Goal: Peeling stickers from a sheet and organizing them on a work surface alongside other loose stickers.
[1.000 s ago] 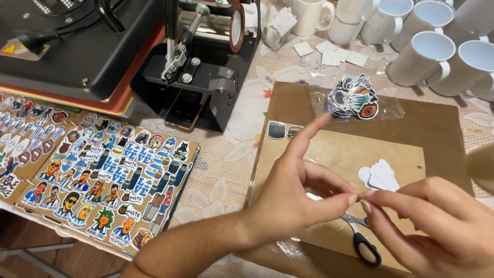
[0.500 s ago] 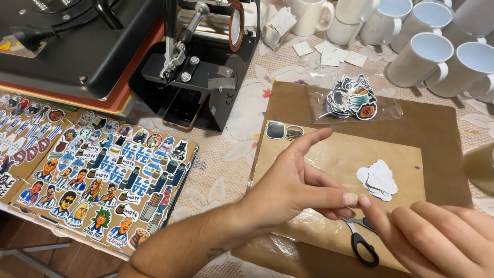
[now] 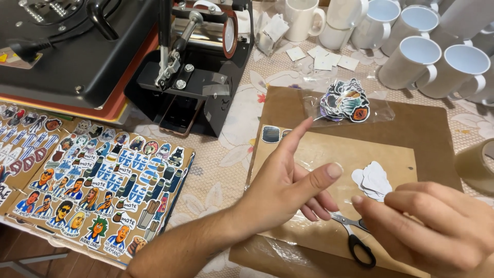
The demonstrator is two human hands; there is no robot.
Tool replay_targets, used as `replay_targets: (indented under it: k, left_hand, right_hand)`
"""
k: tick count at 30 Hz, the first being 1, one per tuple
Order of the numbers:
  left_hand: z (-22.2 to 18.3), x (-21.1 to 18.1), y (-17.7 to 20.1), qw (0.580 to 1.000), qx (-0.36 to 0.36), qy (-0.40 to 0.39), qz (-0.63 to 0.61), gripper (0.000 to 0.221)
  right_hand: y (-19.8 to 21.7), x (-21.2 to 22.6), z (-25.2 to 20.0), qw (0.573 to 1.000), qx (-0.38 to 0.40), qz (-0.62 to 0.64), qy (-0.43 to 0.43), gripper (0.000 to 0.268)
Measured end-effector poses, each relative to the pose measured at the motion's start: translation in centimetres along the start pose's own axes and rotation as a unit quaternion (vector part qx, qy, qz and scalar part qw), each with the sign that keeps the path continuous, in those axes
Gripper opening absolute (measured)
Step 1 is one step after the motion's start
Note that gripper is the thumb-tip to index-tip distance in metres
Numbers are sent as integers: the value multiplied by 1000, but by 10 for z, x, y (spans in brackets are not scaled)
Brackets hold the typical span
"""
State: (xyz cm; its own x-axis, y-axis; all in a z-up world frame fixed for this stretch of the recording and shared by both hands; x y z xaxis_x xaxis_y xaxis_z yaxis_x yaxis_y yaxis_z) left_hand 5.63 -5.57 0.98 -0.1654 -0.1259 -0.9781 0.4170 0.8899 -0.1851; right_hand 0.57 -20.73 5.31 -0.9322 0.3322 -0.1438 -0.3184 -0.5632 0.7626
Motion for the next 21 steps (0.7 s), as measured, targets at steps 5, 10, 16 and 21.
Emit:
replay_targets:
  k: [5, 10, 16, 21]
  left_hand:
    - [5, 4, 7, 998, -16, -50, 22, 100]
    - [21, 11, 14, 985, -68, -92, 133, 92]
    - [56, 70, 8, 946, -11, -91, 312, 86]
    - [67, 104, 11, 917, 11, -140, 374, 80]
  right_hand:
    - [10, -12, 4, 986, -35, 49, -156, 19]
    - [15, -52, -45, 915, -13, 40, -401, 24]
    - [-52, -85, -168, 859, 4, 45, -509, 24]
    - [-83, -93, -184, 831, 101, 61, -543, 59]
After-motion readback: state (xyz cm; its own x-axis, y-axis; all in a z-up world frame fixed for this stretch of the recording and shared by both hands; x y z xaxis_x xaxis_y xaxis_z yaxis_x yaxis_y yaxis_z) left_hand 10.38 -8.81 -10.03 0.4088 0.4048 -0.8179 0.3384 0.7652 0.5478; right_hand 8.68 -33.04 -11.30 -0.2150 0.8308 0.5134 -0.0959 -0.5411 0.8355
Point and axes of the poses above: each hand's wrist, its own z-axis towards the middle knuckle, its own y-axis out of the back of the hand, x = y × z, the point moved 7 cm from there along z, towards the middle knuckle, and after that the axes turned 4 degrees about z, right-handed, at the moved point
